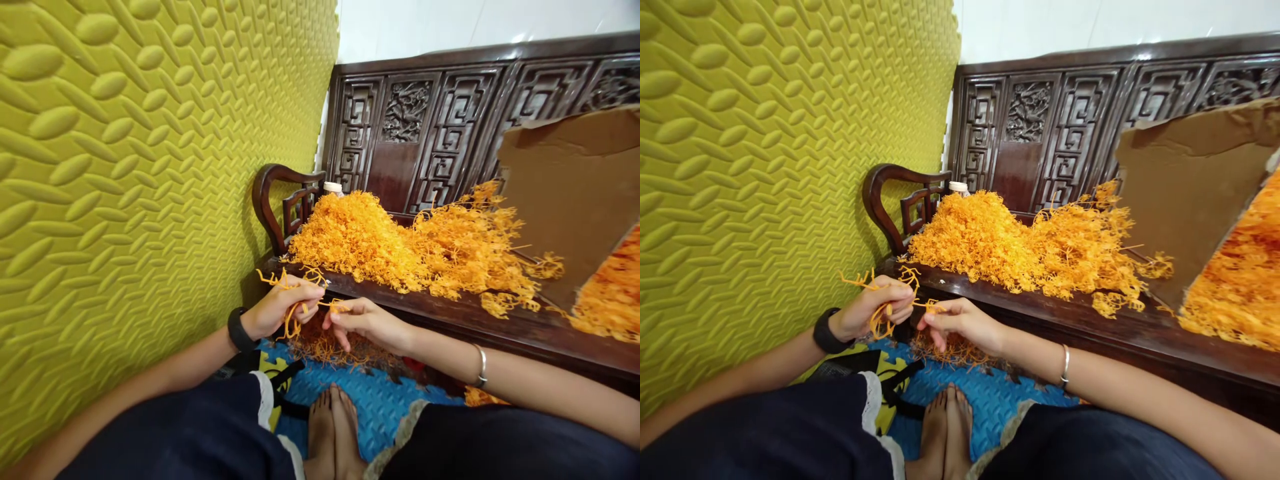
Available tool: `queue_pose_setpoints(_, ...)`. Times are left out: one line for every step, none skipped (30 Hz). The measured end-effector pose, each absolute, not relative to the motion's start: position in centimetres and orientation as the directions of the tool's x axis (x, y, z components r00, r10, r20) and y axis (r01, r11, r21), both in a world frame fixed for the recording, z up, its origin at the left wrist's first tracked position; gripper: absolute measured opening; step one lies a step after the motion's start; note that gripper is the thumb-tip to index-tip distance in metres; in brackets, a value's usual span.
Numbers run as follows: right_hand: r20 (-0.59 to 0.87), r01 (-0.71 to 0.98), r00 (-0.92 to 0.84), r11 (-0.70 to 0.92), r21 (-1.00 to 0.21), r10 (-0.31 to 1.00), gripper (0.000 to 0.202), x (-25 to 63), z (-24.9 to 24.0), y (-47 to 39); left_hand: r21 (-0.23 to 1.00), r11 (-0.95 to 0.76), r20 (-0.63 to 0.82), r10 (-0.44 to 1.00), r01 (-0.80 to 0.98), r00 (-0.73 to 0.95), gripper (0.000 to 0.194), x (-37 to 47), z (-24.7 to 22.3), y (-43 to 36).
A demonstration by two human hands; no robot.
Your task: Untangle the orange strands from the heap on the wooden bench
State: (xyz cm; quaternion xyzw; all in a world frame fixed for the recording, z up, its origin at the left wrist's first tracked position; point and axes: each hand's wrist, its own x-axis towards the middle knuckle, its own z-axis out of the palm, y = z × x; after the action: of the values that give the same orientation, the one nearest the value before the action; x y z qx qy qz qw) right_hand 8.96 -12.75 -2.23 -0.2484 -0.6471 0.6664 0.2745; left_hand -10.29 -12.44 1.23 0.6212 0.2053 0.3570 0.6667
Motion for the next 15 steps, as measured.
queue_pose_setpoints(0.013, -0.036, -0.735, -0.02, -0.999, 0.678, 0.028, 9.5, -2.4, -12.8, 0.98, -0.021, 0.151, 0.722, -0.197, 0.675, 0.041, -10.2, 1.2, -12.4)
queue_pose_setpoints(-0.005, -0.027, -0.745, -0.038, -0.999, 0.667, 0.027, 10.0, -2.5, -12.8, 0.985, -0.018, 0.133, 0.715, -0.172, 0.686, 0.041, -10.2, 1.1, -12.5)
queue_pose_setpoints(-0.021, -0.021, -0.755, -0.056, -0.998, 0.655, 0.027, 10.5, -2.6, -12.7, 0.989, -0.016, 0.116, 0.711, -0.149, 0.694, 0.041, -10.1, 1.0, -12.5)
queue_pose_setpoints(-0.031, -0.018, -0.764, -0.068, -0.998, 0.644, 0.026, 10.9, -2.6, -12.7, 0.991, -0.017, 0.103, 0.71, -0.129, 0.696, 0.041, -10.0, 0.9, -12.5)
queue_pose_setpoints(-0.035, -0.016, -0.771, -0.075, -0.997, 0.636, 0.025, 11.3, -2.5, -12.7, 0.993, -0.023, 0.098, 0.712, -0.116, 0.695, 0.04, -9.9, 0.8, -12.5)
queue_pose_setpoints(-0.04, -0.013, -0.774, -0.078, -0.997, 0.632, 0.025, 11.7, -2.5, -12.7, 0.994, -0.032, 0.096, 0.714, -0.105, 0.693, 0.04, -9.8, 0.7, -12.5)
queue_pose_setpoints(-0.048, -0.003, -0.775, -0.079, -0.997, 0.63, 0.024, 12.0, -2.3, -12.7, 0.995, -0.04, 0.095, 0.713, -0.095, 0.695, 0.04, -9.7, 0.5, -12.5)
queue_pose_setpoints(-0.063, 0.019, -0.776, -0.076, -0.997, 0.628, 0.024, 12.3, -2.1, -12.7, 0.995, -0.046, 0.092, 0.709, -0.084, 0.699, 0.04, -9.6, 0.3, -12.5)
queue_pose_setpoints(-0.088, 0.055, -0.778, -0.072, -0.996, 0.623, 0.023, 12.6, -1.9, -12.7, 0.996, -0.049, 0.084, 0.703, -0.069, 0.706, 0.041, -9.4, 0.1, -12.6)
queue_pose_setpoints(-0.118, 0.095, -0.784, -0.07, -0.993, 0.61, 0.023, 12.7, -1.6, -12.7, 0.997, -0.052, 0.072, 0.697, -0.05, 0.714, 0.041, -9.2, -0.1, -12.7)
queue_pose_setpoints(-0.154, 0.141, -0.793, -0.069, -0.988, 0.59, 0.023, 12.9, -1.4, -12.8, 0.998, -0.053, 0.057, 0.69, -0.028, 0.721, 0.042, -8.9, -0.3, -12.8)
queue_pose_setpoints(-0.191, 0.187, -0.801, -0.066, -0.98, 0.568, 0.023, 13.1, -1.1, -12.8, 0.998, -0.059, 0.041, 0.684, 0.0, 0.728, 0.042, -8.7, -0.4, -12.9)
queue_pose_setpoints(-0.221, 0.228, -0.805, -0.055, -0.972, 0.551, 0.022, 13.2, -0.8, -12.9, 0.997, -0.069, 0.023, 0.677, 0.031, 0.735, 0.042, -8.5, -0.5, -13.0)
queue_pose_setpoints(-0.239, 0.264, -0.806, -0.032, -0.964, 0.542, 0.022, 13.5, -0.6, -12.9, 0.995, -0.077, 0.002, 0.671, 0.066, 0.742, 0.043, -8.3, -0.5, -13.1)
queue_pose_setpoints(-0.254, 0.306, -0.806, 0.008, -0.952, 0.535, 0.021, 13.8, -0.5, -13.0, 0.992, -0.083, -0.014, 0.67, 0.093, 0.743, 0.043, -8.3, -0.4, -13.1)
